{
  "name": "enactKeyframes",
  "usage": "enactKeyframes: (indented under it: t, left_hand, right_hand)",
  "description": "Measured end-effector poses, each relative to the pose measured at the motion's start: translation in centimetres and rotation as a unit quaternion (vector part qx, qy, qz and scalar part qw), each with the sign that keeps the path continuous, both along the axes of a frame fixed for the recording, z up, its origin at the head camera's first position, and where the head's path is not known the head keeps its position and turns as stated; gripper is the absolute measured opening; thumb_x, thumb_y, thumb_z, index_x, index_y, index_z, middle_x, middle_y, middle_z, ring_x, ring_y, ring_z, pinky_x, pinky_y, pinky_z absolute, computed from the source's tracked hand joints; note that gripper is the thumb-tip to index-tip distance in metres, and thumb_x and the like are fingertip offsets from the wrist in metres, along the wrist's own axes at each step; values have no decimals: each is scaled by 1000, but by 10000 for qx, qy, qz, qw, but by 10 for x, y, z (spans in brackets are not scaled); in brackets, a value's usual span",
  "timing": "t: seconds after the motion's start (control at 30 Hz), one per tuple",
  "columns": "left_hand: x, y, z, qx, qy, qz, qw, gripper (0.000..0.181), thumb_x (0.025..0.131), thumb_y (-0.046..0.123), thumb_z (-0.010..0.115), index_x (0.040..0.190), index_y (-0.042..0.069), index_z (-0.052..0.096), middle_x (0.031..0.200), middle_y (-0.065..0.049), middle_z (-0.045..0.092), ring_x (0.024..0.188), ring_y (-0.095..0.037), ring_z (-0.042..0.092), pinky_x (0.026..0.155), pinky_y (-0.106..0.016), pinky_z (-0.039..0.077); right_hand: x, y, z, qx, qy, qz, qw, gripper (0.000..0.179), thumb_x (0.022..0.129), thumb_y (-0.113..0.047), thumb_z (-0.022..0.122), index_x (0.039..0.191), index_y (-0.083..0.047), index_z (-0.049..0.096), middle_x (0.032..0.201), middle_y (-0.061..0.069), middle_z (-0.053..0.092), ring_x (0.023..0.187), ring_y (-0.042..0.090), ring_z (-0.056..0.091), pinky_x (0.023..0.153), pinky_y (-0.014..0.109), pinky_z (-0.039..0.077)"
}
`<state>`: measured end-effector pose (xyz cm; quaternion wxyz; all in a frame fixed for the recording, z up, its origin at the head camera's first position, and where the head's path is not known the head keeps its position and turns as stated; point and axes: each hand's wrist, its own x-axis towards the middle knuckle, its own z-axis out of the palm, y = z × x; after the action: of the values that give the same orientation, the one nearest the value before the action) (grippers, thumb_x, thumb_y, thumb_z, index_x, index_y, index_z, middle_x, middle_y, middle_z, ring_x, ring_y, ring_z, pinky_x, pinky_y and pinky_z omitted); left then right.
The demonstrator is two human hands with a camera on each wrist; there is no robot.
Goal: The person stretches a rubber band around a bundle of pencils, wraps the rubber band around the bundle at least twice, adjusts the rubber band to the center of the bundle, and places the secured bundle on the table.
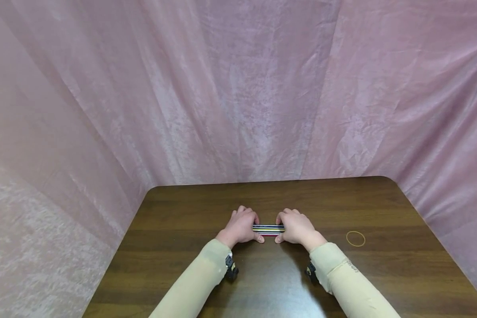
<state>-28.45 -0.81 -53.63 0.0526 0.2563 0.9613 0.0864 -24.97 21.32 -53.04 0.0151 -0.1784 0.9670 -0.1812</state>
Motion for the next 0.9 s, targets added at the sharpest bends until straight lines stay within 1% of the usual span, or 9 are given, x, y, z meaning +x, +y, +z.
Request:
enactKeyframes:
  t: [0.2,0.37,0.53,0.73,0.9]
  left_hand:
    - [1,-1,1,-121,38,-62,9999,45,73,63,92,90,24,77,94,9,61,104,-18,49,88,-36,39]
    - [3,0,2,-152,99,-162,9997,43,74,62,92,89,25,78,91,10,63,101,-18,50,88,-36,39]
    - [3,1,1,-128,97,-174,9997,42,75,60,92,88,24,78,91,10,65,98,-17,51,88,-36,39]
    - [1,1,-1,-290,152,-218,9992,43,75,62,91,87,23,79,89,10,65,96,-17,51,85,-35,39]
    - [3,4,-1,-480,204,-289,9982,45,78,64,88,85,21,78,85,8,64,94,-18,51,84,-35,39]
  right_hand:
    - [2,0,-1,-72,-150,-14,9999,41,70,-32,100,94,-21,69,97,-4,62,91,23,58,78,48,52]
    - [3,0,0,-60,-230,69,9997,37,73,-29,99,91,-21,68,92,-7,59,83,17,55,75,43,51]
    - [3,-1,1,-1,-336,139,9993,34,76,-27,97,90,-22,67,87,-9,56,77,14,53,70,41,49]
    - [3,-5,2,332,-416,93,9985,30,79,-29,94,91,-21,68,86,-8,55,75,14,54,68,42,50]
    - [5,-9,1,667,-298,166,9972,25,81,-27,91,94,-16,72,89,-5,56,78,18,60,67,46,54]
